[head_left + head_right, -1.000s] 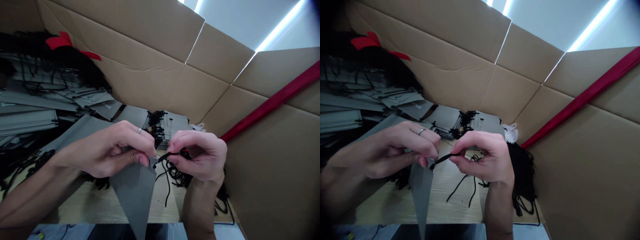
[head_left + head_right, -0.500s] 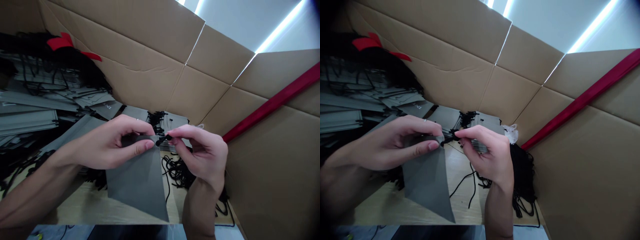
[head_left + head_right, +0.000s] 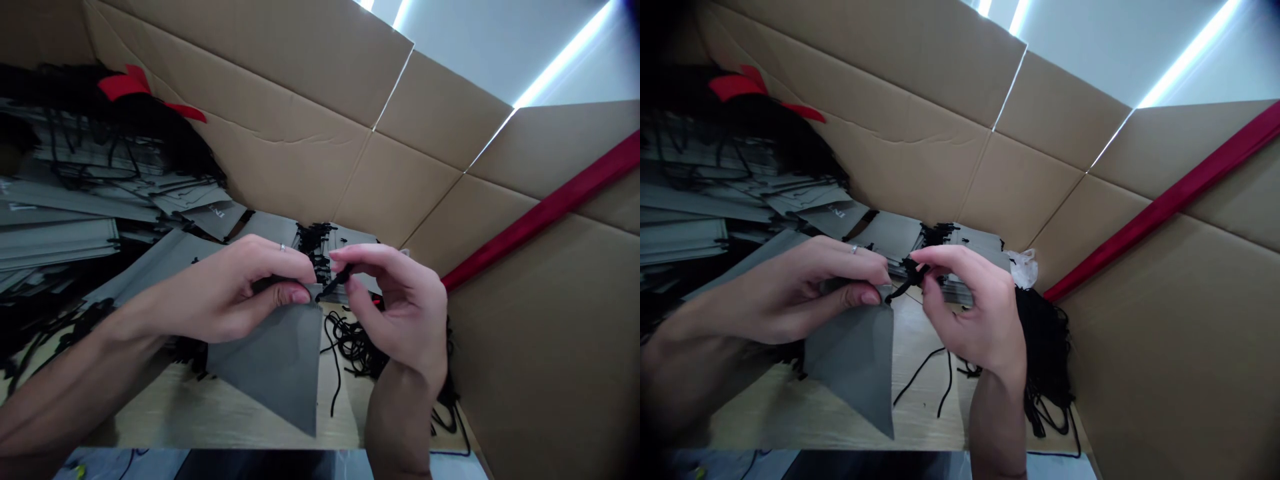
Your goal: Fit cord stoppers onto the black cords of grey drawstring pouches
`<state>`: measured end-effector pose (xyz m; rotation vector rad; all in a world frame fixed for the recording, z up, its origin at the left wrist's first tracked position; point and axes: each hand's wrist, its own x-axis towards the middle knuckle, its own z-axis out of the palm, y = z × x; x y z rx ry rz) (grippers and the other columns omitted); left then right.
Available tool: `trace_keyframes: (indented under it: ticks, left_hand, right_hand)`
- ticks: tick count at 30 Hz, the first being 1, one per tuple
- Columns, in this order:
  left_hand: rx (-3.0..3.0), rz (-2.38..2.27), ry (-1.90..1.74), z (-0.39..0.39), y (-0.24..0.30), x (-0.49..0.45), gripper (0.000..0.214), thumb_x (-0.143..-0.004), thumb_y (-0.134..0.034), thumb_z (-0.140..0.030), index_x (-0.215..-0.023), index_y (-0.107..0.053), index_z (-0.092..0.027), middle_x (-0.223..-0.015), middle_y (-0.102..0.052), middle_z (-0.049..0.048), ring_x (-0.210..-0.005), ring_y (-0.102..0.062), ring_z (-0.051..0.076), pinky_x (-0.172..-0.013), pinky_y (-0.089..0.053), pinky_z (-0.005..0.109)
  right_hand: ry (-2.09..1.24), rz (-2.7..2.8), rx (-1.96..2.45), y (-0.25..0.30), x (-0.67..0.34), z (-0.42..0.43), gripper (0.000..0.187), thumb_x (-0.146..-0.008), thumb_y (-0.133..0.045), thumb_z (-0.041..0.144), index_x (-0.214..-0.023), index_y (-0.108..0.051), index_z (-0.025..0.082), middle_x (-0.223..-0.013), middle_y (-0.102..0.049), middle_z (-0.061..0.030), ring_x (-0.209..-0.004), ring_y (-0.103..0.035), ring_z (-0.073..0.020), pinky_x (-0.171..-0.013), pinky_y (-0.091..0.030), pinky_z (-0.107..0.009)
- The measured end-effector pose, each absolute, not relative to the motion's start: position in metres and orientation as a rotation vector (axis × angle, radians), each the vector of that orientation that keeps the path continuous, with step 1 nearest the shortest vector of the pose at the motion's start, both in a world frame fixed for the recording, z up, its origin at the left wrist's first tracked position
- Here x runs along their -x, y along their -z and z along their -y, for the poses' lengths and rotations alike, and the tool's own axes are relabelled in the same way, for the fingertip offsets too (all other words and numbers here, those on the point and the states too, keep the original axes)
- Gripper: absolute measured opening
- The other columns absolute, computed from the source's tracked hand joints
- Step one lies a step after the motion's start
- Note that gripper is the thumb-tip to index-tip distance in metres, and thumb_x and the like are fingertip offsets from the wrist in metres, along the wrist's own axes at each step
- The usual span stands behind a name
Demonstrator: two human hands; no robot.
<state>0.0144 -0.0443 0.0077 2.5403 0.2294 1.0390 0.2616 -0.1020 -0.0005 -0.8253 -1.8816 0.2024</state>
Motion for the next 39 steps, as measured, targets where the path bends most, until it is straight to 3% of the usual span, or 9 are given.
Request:
trace_keyframes:
  ticks: [3,7,12,16,21,25,31,36,39]
  left_hand:
    - [-2.552,-0.261,-1.033,0.044,-0.008,-0.014,0.023,-0.107,-0.056,-0.010,-0.092,-0.070,-0.019,-0.073,-0.060,-0.0057,-0.065,-0.049,0.008,-0.062,-0.040,0.020]
    - [-2.568,-0.281,-1.036,0.044,-0.008,-0.014,0.022,-0.108,-0.056,-0.011,-0.095,-0.073,-0.017,-0.072,-0.060,-0.0057,-0.064,-0.047,0.008,-0.061,-0.039,0.021]
    - [-2.570,-0.297,-1.050,0.045,-0.009,-0.012,0.023,-0.109,-0.054,-0.012,-0.094,-0.071,-0.016,-0.072,-0.059,-0.0053,-0.063,-0.047,0.008,-0.059,-0.038,0.022]
    - [-2.551,-0.325,-1.068,0.046,-0.009,-0.013,0.025,-0.111,-0.054,-0.015,-0.090,-0.067,-0.016,-0.071,-0.057,-0.0047,-0.062,-0.045,0.008,-0.057,-0.037,0.022]
    - [-2.461,-0.369,-0.889,0.043,-0.005,-0.016,0.027,-0.113,-0.059,-0.029,-0.090,-0.067,-0.018,-0.068,-0.052,-0.0053,-0.059,-0.043,0.009,-0.053,-0.034,0.022]
    - [-2.398,-0.390,-0.812,0.042,-0.001,-0.016,0.029,-0.110,-0.063,-0.031,-0.084,-0.062,-0.019,-0.067,-0.047,-0.0056,-0.059,-0.042,0.009,-0.052,-0.032,0.023]
    - [-2.267,-0.403,-0.579,0.044,-0.002,-0.013,0.047,-0.111,-0.060,-0.045,-0.073,-0.051,-0.020,-0.064,-0.035,-0.0058,-0.055,-0.033,0.009,-0.045,-0.028,0.020]
    - [-2.257,-0.333,-0.762,0.048,-0.004,-0.009,0.048,-0.109,-0.063,-0.045,-0.069,-0.055,-0.020,-0.064,-0.044,-0.0027,-0.055,-0.041,0.010,-0.046,-0.036,0.019]
    - [-2.315,-0.249,-0.834,0.054,-0.006,-0.008,0.040,-0.105,-0.068,-0.041,-0.071,-0.063,-0.022,-0.060,-0.047,-0.0013,-0.054,-0.043,0.012,-0.046,-0.042,0.020]
  right_hand:
    - [-0.362,1.953,0.741,0.000,-0.270,0.102,0.040,-0.094,-0.084,0.009,-0.130,-0.081,0.027,-0.114,-0.085,-0.0026,-0.099,-0.080,-0.0203,-0.088,-0.068,-0.036]
    - [-0.358,1.981,0.697,-0.001,-0.275,0.101,0.028,-0.095,-0.087,0.011,-0.118,-0.083,0.026,-0.103,-0.085,-0.0004,-0.093,-0.080,-0.0177,-0.083,-0.065,-0.032]
    - [-0.386,2.074,0.685,-0.001,-0.273,0.100,0.039,-0.087,-0.097,0.018,-0.122,-0.081,0.023,-0.112,-0.085,-0.0027,-0.093,-0.079,-0.0178,-0.084,-0.065,-0.031]
    - [-0.358,2.018,0.719,0.000,-0.272,0.100,0.021,-0.095,-0.090,0.016,-0.112,-0.082,0.025,-0.101,-0.085,0.0006,-0.085,-0.078,-0.0153,-0.079,-0.063,-0.029]
    - [-0.233,2.064,0.771,-0.003,-0.271,0.098,0.017,-0.100,-0.082,0.013,-0.113,-0.082,0.024,-0.105,-0.084,-0.0014,-0.093,-0.078,-0.0161,-0.084,-0.063,-0.030]
    - [-0.092,2.201,0.837,-0.003,-0.272,0.092,0.011,-0.108,-0.074,0.018,-0.117,-0.081,0.019,-0.102,-0.081,-0.0046,-0.089,-0.075,-0.0149,-0.079,-0.060,-0.027]
    - [-0.154,2.228,0.721,-0.004,-0.274,0.089,0.005,-0.107,-0.074,0.019,-0.106,-0.079,0.017,-0.096,-0.075,-0.0051,-0.085,-0.070,-0.0143,-0.076,-0.057,-0.027]
    - [-0.341,2.156,0.569,0.002,-0.274,0.081,0.005,-0.103,-0.075,0.023,-0.099,-0.077,0.021,-0.086,-0.075,-0.0016,-0.075,-0.068,-0.0148,-0.069,-0.055,-0.029]
    - [-0.438,2.061,0.434,0.009,-0.269,0.075,0.015,-0.104,-0.076,0.034,-0.094,-0.076,0.023,-0.081,-0.075,-0.0015,-0.068,-0.066,-0.0153,-0.064,-0.055,-0.031]
